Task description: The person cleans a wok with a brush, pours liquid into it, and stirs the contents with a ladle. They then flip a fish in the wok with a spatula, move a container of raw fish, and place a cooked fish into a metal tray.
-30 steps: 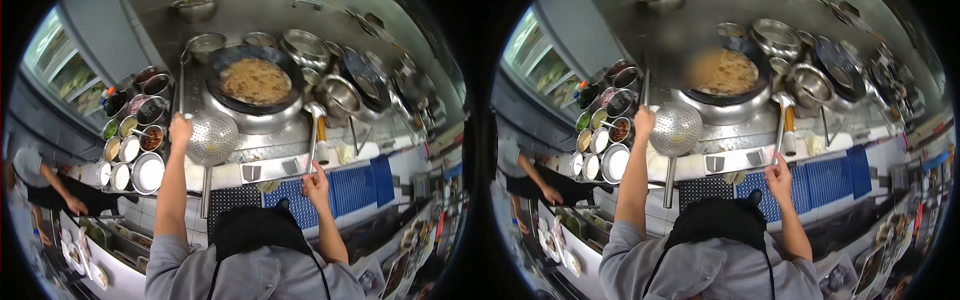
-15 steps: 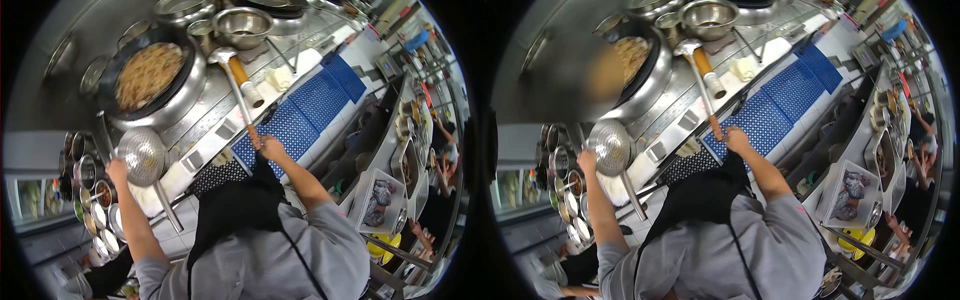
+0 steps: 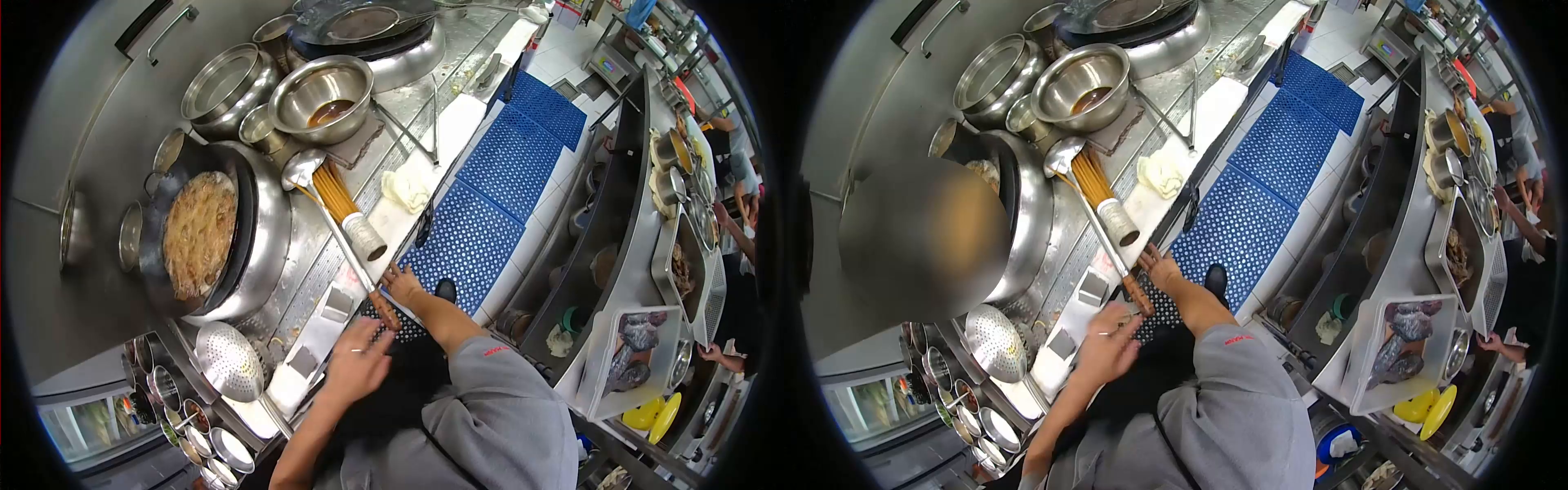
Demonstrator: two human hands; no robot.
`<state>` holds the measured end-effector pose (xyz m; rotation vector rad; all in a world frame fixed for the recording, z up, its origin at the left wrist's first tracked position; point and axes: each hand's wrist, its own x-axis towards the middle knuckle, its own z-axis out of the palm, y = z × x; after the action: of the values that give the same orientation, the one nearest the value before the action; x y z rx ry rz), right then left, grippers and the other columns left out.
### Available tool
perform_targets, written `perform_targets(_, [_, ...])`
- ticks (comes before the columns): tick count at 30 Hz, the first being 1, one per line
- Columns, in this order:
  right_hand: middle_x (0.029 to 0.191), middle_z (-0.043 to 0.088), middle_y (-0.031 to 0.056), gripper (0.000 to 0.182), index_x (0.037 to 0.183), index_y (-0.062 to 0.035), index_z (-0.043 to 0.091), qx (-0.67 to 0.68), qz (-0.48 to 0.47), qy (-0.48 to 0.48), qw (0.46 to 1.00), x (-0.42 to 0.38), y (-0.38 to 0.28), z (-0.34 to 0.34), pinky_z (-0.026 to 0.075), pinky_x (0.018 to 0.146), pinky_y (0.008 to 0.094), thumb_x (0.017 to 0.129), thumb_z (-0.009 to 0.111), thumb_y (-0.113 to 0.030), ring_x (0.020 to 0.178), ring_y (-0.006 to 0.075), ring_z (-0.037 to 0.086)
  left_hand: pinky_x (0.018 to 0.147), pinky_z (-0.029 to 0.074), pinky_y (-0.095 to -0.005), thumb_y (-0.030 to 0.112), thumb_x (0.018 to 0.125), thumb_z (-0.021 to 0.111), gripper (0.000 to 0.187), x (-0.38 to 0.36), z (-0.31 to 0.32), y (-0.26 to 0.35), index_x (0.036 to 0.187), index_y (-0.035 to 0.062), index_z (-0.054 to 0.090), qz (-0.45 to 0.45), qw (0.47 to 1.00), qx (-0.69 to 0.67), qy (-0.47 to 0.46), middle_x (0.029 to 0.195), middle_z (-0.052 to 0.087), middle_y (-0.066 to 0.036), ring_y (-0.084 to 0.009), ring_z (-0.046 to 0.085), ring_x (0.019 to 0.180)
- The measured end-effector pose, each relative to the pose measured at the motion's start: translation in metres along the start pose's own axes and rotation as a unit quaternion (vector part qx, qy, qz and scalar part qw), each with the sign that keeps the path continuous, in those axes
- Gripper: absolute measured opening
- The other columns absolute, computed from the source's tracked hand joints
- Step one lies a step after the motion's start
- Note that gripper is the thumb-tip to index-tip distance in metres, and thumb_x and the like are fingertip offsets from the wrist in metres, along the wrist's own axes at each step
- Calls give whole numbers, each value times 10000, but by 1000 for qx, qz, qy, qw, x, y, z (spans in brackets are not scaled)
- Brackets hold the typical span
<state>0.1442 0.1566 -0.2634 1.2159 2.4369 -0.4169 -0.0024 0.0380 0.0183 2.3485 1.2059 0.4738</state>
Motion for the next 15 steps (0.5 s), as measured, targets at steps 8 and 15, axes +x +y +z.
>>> perform_targets(8, [1582, 210, 130, 582, 1462, -126, 379, 198, -6, -60, 978, -28, 35, -43, 401, 1019, 566, 895, 491, -196, 1399, 384, 299, 1110, 286, -521, 113, 767, 633, 431, 66, 49, -25, 1197, 86, 630, 36, 969, 168, -181, 964, 655, -112, -297, 583, 1024])
perform_targets(15, [1176, 640, 225, 353, 1129, -26, 661, 261, 119, -169, 943, -98, 170, -5, 516, 916, 434, 821, 539, -146, 1076, 366, 636, 1117, 261, -522, 180, 774, 683, 367, 74, 30, -29, 1122, 72, 642, -39, 959, 146, -239, 932, 670, -106, -284, 620, 997])
